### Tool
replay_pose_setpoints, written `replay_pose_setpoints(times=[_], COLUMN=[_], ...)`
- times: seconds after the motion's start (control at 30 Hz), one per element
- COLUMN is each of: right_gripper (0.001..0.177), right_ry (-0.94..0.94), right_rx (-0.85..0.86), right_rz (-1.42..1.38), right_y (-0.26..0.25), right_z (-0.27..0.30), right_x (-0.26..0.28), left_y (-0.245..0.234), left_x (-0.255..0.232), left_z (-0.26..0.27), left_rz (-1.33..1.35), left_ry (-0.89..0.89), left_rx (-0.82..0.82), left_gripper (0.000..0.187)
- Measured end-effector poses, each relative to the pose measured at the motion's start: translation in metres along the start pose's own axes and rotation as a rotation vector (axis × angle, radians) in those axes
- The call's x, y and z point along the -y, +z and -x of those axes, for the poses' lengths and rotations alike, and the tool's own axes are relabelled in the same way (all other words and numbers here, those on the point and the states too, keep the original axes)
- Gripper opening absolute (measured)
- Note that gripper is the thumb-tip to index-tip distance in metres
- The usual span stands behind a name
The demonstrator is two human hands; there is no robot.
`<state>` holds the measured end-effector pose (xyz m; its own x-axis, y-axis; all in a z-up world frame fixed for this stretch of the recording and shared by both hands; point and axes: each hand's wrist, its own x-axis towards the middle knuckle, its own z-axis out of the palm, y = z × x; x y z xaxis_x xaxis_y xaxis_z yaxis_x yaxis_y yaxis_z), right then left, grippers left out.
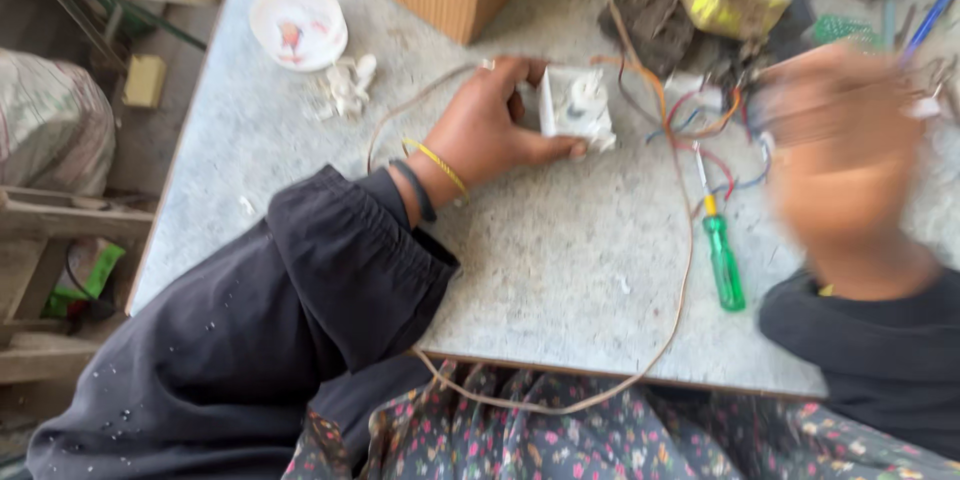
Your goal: The person disassembles a white plastic electrical component using a screwdriver and pliers, removes internal parts, and then uses a hammer to tap the component. The person handles wires and small plastic pieces on a cluttered workbench.
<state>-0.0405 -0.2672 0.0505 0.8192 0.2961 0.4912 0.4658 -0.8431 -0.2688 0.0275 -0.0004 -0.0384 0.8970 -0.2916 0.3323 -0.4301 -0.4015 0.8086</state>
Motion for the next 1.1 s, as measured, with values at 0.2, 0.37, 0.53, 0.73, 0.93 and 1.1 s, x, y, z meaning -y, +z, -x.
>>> replay_pose_setpoints(times=[0.2, 0.37, 0.53, 0.73, 0.93, 1.1], right_gripper=[0.041, 0.012, 0.015, 0.027, 0.043, 0.053], right_ry=[-0.338, 0.111, 0.321, 0.367, 0.353, 0.303], right_rx=[0.088, 0.004, 0.135, 0.26, 0.335, 0.372], right_rz=[0.206, -0.434, -0.761, -0.966, -1.006, -1.024], right_y=[0.021, 0.011, 0.007, 0.004, 0.012, 0.016], right_z=[-0.002, 0.02, 0.018, 0.018, 0.02, 0.019], right_x=[-0.004, -0.044, -0.049, -0.038, -0.043, -0.044], left_y=[-0.008, -0.008, -0.019, -0.015, -0.018, -0.019], left_x=[-0.01, 0.001, 0.002, -0.003, -0.006, -0.01], left_z=[-0.003, -0.004, -0.008, -0.004, -0.002, -0.001], left_rz=[0.063, 0.185, 0.531, 0.915, 1.005, 0.982], left_ry=[0.012, -0.187, -0.258, -0.365, -0.432, -0.42], left_rx=[0.024, 0.049, 0.096, 0.164, 0.194, 0.219], left_gripper=[0.084, 0.082, 0.073, 0.072, 0.08, 0.087])
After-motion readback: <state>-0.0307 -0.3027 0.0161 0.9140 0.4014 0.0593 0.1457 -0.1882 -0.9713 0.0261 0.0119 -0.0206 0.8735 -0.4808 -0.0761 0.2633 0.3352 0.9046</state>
